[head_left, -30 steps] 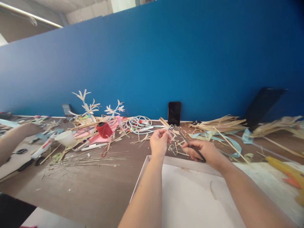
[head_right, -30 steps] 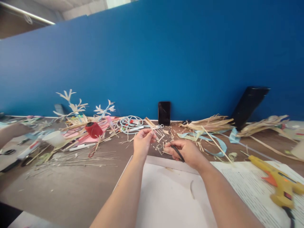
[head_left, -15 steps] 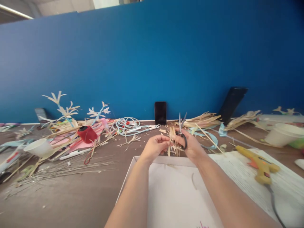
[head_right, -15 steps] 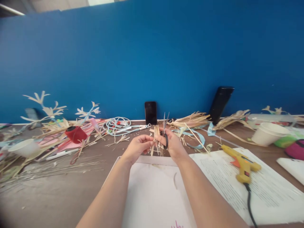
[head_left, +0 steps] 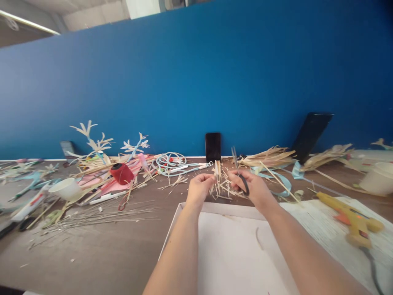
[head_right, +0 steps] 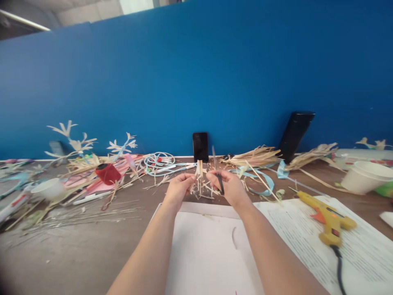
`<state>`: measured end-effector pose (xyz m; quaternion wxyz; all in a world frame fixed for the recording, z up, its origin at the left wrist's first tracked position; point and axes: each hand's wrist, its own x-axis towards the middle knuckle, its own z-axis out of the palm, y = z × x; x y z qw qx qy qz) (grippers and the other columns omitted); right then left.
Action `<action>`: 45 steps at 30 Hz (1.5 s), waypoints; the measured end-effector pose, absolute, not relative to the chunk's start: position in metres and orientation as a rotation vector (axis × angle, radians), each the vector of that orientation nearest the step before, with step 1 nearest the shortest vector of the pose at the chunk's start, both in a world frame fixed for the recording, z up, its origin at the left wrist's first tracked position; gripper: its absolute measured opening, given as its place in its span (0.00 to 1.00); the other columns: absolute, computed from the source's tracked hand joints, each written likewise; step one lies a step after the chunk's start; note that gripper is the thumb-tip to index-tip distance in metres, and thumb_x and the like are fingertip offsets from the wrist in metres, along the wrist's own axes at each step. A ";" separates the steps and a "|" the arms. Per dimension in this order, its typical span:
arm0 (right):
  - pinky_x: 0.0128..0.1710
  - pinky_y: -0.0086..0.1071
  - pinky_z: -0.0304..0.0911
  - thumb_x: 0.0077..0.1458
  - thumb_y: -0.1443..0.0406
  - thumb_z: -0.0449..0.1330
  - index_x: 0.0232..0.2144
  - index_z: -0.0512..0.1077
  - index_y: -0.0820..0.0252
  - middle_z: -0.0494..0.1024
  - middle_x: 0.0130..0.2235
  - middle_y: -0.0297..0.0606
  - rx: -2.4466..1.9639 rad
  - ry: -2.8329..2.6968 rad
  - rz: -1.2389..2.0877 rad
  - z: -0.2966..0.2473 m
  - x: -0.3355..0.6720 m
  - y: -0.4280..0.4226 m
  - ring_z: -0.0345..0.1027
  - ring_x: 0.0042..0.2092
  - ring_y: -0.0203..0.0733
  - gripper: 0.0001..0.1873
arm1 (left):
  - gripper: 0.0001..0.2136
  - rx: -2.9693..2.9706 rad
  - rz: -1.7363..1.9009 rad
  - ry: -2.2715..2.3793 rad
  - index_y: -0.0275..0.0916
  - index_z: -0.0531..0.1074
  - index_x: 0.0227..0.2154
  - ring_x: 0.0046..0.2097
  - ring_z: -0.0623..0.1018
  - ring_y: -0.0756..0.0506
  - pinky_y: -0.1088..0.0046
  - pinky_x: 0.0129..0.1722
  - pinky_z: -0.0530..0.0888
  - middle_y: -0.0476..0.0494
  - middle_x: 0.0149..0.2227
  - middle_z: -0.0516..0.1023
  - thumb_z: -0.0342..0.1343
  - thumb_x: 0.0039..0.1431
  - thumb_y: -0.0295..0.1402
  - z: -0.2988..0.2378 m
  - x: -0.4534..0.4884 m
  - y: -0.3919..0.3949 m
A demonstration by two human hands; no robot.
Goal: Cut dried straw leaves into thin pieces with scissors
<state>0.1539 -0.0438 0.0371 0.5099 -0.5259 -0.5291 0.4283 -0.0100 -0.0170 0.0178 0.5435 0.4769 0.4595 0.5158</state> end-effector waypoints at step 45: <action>0.23 0.29 0.53 0.41 0.51 0.63 0.35 0.77 0.61 0.67 0.15 0.31 -1.395 -1.776 1.124 0.038 0.158 -0.049 0.57 0.21 0.34 0.22 | 0.13 1.216 1.347 1.126 0.35 0.75 0.30 0.24 0.63 0.55 0.78 0.27 0.62 0.49 0.24 0.71 0.57 0.46 0.40 0.028 -0.016 -0.018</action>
